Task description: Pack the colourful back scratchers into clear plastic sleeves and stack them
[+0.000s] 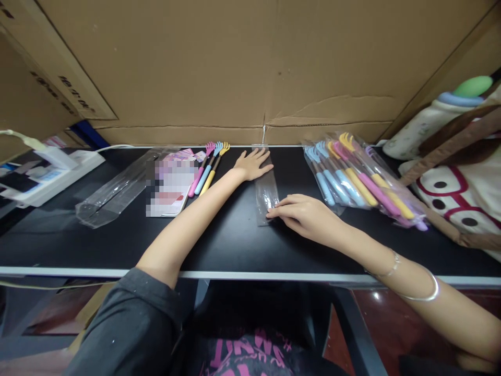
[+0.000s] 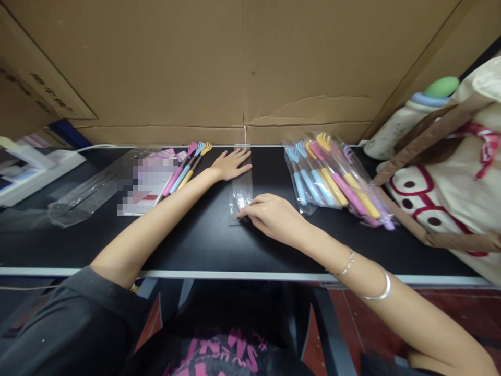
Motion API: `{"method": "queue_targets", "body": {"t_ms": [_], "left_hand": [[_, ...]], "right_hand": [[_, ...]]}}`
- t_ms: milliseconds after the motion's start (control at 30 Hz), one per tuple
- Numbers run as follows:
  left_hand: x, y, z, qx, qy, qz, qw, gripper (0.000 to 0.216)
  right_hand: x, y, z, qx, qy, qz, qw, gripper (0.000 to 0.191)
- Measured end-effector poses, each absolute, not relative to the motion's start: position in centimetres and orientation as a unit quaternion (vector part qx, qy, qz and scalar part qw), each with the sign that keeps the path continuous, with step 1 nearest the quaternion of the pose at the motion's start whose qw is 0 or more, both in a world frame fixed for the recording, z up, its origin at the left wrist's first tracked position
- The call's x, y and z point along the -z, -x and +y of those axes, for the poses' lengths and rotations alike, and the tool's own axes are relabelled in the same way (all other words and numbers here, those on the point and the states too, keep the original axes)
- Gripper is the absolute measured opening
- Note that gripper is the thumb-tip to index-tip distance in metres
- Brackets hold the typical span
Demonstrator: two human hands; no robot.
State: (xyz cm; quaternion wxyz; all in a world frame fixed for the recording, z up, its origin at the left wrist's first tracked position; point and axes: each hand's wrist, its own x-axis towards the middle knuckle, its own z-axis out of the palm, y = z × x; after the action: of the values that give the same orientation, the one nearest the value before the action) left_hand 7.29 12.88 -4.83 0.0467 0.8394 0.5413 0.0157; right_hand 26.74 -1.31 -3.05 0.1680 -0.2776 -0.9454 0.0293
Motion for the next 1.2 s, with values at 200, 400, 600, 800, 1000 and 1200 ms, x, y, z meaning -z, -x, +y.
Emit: {"method": "queue_targets", "body": {"t_ms": [200,400,600,800,1000,1200], "left_hand": [[4.3,-6.9,11.2,-0.084,-0.838,0.538,-0.039,0.059],[2.3,-5.8,6.6,-0.057,-0.934,0.344,-0.077,0.046],[3.2,-4.7,2.1,-0.066,-0.959,0.248,-0.116,0.04],[4.5,-4.1,0.9,-0.086,-0.957,0.263,-0.09,0.039],[5.1,-4.3,1.0,-0.094,-0.954,0.274,-0.079,0.038],[5.6,-4.2,1.1,-0.125,-0.951,0.278,-0.054,0.043]], "right_hand": [[3.0,-26.9,-1.0,-0.028,0.259,-0.952,0.161,0.029],[2.4,-27.1,-1.0,-0.03,0.261,-0.954,0.142,0.024],[1.2,-27.4,-1.6,-0.066,0.239,-0.96,0.129,0.023],[0.7,-27.2,-1.8,-0.128,0.23,-0.959,0.103,0.026],[-0.7,-26.3,-0.6,-0.102,0.233,-0.961,0.107,0.029],[-2.4,-20.8,3.7,-0.012,0.266,-0.954,0.137,0.028]]}}
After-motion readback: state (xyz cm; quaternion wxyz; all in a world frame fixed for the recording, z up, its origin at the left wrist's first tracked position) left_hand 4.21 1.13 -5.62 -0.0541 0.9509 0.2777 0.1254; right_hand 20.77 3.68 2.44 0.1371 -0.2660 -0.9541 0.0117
